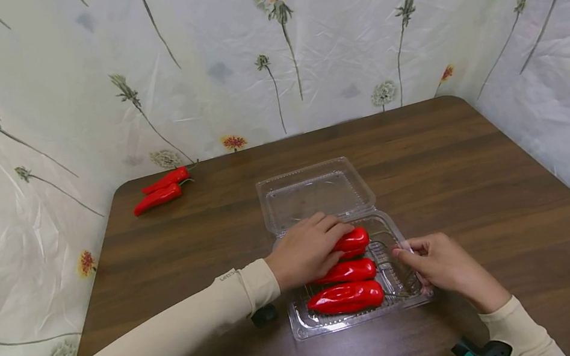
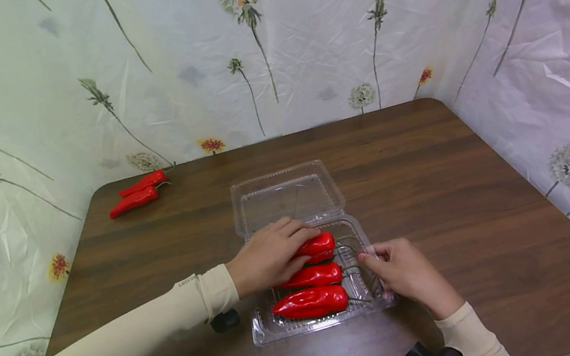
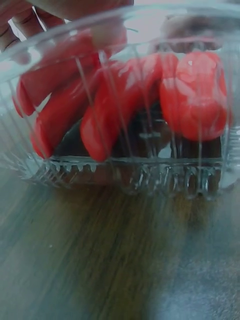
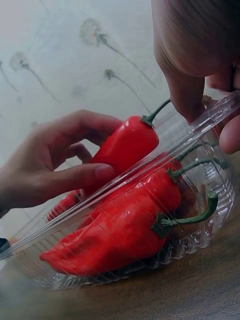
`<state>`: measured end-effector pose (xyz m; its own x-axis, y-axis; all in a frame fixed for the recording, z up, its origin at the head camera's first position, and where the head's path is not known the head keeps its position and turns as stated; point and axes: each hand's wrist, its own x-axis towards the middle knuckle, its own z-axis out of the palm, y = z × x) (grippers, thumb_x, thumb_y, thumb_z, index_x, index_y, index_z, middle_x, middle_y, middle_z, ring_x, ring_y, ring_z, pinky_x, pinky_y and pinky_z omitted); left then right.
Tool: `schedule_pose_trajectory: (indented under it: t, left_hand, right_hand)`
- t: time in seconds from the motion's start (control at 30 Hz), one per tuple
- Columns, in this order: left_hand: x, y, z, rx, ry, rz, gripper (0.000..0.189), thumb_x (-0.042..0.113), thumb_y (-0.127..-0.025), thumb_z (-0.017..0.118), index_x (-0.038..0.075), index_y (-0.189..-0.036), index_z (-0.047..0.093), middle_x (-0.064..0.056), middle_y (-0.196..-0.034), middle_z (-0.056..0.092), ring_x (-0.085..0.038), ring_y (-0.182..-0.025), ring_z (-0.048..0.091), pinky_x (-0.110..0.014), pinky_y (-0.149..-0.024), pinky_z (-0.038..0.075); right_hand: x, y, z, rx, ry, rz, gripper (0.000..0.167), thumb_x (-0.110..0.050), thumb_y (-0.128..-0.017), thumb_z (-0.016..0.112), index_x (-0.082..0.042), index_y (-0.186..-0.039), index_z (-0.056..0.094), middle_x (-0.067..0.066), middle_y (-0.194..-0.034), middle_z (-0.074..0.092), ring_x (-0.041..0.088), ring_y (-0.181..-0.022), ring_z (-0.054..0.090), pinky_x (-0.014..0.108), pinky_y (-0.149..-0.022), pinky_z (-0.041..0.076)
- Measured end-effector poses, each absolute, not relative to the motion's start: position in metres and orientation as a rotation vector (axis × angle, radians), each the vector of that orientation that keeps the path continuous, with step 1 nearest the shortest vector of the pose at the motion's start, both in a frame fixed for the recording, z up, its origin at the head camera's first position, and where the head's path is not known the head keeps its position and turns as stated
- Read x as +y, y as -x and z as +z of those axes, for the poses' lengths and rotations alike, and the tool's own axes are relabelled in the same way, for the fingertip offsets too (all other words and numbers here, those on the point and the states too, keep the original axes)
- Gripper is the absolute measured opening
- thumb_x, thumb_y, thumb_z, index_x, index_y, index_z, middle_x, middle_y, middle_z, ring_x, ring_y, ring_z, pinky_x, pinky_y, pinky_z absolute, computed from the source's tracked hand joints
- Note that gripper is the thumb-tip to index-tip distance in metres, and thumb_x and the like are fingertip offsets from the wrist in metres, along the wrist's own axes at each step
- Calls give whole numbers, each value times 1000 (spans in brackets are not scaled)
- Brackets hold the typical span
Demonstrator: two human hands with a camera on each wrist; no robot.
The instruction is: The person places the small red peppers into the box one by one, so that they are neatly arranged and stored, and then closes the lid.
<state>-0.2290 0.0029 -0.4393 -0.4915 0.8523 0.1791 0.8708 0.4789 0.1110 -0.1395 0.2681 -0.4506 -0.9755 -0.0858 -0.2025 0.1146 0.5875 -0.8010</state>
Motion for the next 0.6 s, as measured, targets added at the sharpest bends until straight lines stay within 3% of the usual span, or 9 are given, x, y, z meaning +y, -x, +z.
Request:
schedule_pose_trajectory:
  t: [0.27,0.6]
  left_hand:
    - [1,229,-435,-2618,1516,-300,54,34,-92,72,18,-140,55,2,-130,61,-13,-114,52,-28,-95,52]
    - [-15,239,-420,-2640,1445,-374,52,37,-94,69,17,-141,55,1,-133,60,-15,-120,53,-30,-103,48]
  right_hand:
    - [268,140,-450,2590,-27,-1336,24,-26,-98,66,-4,-102,74,3,-51,50,18,-42,53,31,-42,48]
    - [267,140,-450,2585,-35,-1333,24,-27,-98,66,-4,-98,73,1,-51,49,17,-42,53,30,-43,48]
